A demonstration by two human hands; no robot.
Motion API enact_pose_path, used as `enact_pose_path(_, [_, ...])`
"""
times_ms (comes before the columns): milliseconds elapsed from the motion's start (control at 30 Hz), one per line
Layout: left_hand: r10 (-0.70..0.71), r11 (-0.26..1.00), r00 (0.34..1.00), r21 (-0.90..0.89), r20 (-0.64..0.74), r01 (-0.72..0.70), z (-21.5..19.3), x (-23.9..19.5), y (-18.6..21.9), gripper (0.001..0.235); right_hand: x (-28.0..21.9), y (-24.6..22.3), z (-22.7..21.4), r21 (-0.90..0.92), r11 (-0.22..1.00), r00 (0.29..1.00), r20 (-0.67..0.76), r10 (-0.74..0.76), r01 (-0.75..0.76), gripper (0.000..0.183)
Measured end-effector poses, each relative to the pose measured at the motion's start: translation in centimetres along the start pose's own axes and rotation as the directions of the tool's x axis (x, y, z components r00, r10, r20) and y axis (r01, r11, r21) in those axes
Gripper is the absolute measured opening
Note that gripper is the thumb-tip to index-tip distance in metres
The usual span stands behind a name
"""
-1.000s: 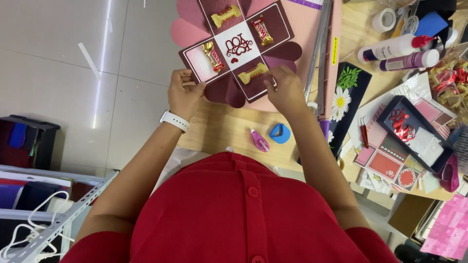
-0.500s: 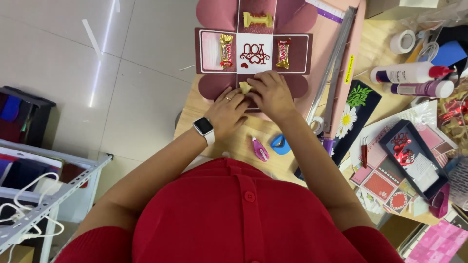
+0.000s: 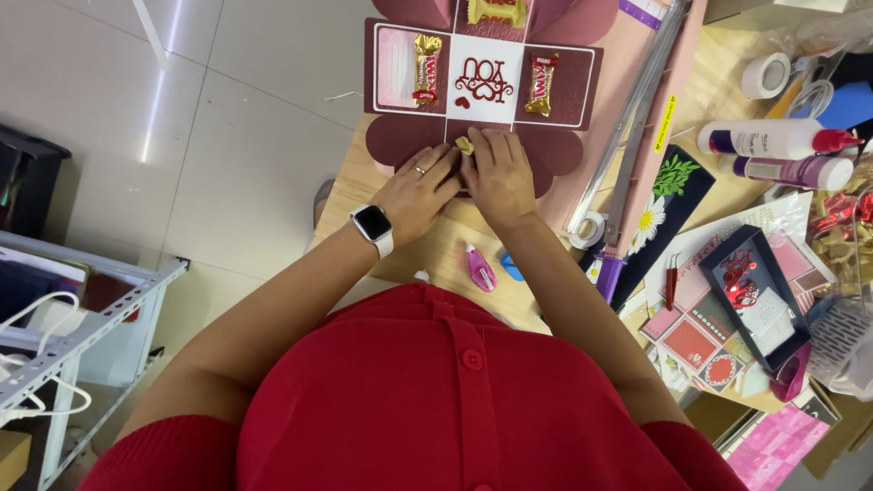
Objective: Finalizing the assembly of a decorative explosion gift box by cutting paper inserts and gluing them into place.
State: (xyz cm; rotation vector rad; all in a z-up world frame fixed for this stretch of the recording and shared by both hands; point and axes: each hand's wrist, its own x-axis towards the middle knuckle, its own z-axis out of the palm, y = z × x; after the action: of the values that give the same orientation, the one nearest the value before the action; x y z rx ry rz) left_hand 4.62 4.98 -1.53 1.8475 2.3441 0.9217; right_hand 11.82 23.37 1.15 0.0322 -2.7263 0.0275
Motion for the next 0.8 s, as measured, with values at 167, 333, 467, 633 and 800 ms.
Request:
enact_pose_path(167, [0.033, 0.998, 0.999, 0.056, 0.0, -0.033, -0.2, 0.0, -0.1, 0.031, 1.1, -0.1, -1.2, -0.078, 0.994, 0.995, 0.065, -0.071, 0.076, 0.024])
enact_pose_path(333, [0.048, 0.992, 0.999, 0.113, -0.013, -0.047, 0.0, -0.1, 0.0, 0.032, 1.5, 0.7, -0.7, -0.111, 0.986, 0.989, 0.091, -0.118, 0.128, 0.021])
enact_pose_path(467, [0.046, 0.991, 0.999, 0.128, -0.014, -0.044, 0.0, -0.1, 0.1, 0.027, 1.8, 2.3, -0.6, 0.04, 0.991, 0.965, 0.226, -0.135, 0.129, 0.026])
enact_pose_path(633, [0.041, 0.99, 0.999, 0.131, 0.017, -0.043, -1.1, 0.2, 0.4, 0.025, 2.9, 3.2, -1.8, 0.157, 0.981, 0.927, 0.34, -0.16, 0.112, 0.029])
enact_pose_path(800, [0.042, 0.986, 0.998, 0.159, 0.054, -0.05, -0.8, 0.1, 0.4, 0.025, 3.1, 3.8, -2.1, 0.239, 0.963, 0.91, 0.359, -0.207, 0.124, 0.028])
